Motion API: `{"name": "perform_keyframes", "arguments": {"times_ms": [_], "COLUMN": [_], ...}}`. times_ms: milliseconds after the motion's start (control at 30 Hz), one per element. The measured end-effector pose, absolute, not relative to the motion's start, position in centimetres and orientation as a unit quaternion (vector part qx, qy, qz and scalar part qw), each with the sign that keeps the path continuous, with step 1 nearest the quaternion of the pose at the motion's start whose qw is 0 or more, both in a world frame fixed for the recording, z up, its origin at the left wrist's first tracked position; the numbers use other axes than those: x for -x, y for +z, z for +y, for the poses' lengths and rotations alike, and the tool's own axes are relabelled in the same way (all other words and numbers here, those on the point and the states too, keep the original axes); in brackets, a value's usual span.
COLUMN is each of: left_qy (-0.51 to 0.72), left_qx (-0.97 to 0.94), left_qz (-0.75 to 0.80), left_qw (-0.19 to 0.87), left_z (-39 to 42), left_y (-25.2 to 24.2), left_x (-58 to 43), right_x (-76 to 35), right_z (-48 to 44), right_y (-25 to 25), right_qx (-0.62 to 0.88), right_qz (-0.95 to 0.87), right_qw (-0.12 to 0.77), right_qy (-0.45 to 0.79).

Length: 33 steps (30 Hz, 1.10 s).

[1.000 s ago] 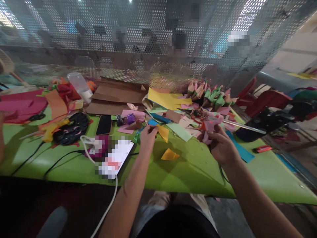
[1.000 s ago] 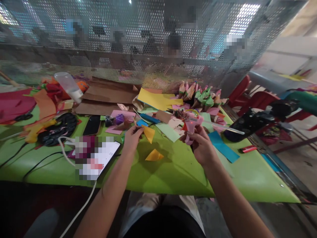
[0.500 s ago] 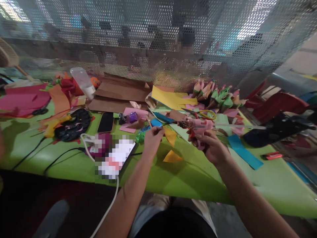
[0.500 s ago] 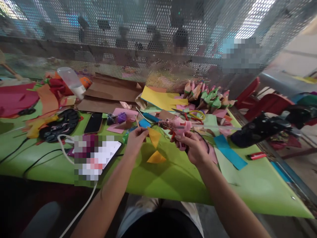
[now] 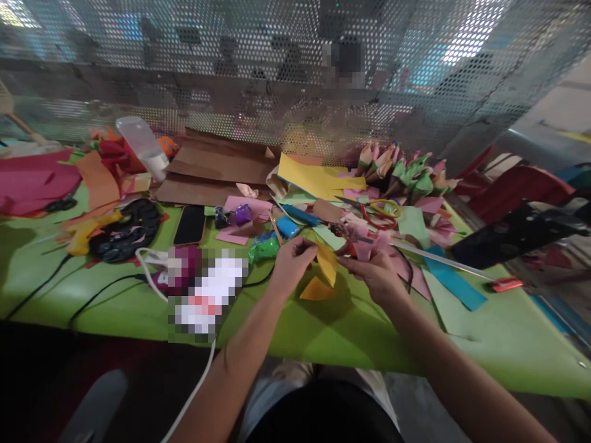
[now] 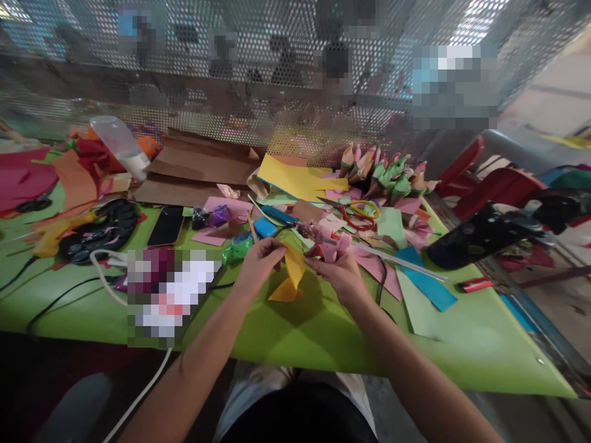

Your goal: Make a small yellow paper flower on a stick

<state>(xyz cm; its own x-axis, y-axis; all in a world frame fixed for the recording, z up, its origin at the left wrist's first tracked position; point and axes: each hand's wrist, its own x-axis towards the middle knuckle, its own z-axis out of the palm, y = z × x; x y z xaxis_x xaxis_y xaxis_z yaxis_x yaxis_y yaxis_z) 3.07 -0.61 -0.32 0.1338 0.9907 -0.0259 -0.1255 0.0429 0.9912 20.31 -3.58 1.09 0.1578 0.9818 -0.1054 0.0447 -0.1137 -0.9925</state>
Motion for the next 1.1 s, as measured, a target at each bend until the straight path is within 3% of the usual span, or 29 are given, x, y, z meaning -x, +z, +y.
{"name": "perform_keyframes", "arguments": {"times_ms": [233,567,1100], "left_qy": [0.442,0.469,0.45], "left_qx": [-0.542,-0.516,-0.56], "left_qz": [0.424,0.516,0.555], "left_qw": [0.575,0.498,0.419], "left_z": [-1.0,-0.5,-1.0], "left_y": [-0.4,-0.5,0.5], "left_x": [-3.2,-2.5,-2.4], "right_x": [-20.0,-21.5,-21.6], "right_z": [-3.7,-4.6,-5.2], "right_y": [1.3,1.6,1.4], "right_qx": [0.581,0.526,0.557], "right_qz": [-0.421,-0.536,-0.586], "right_qw": [0.526,0.488,0.444], "right_qy": [0.457,0.445,0.387]}}
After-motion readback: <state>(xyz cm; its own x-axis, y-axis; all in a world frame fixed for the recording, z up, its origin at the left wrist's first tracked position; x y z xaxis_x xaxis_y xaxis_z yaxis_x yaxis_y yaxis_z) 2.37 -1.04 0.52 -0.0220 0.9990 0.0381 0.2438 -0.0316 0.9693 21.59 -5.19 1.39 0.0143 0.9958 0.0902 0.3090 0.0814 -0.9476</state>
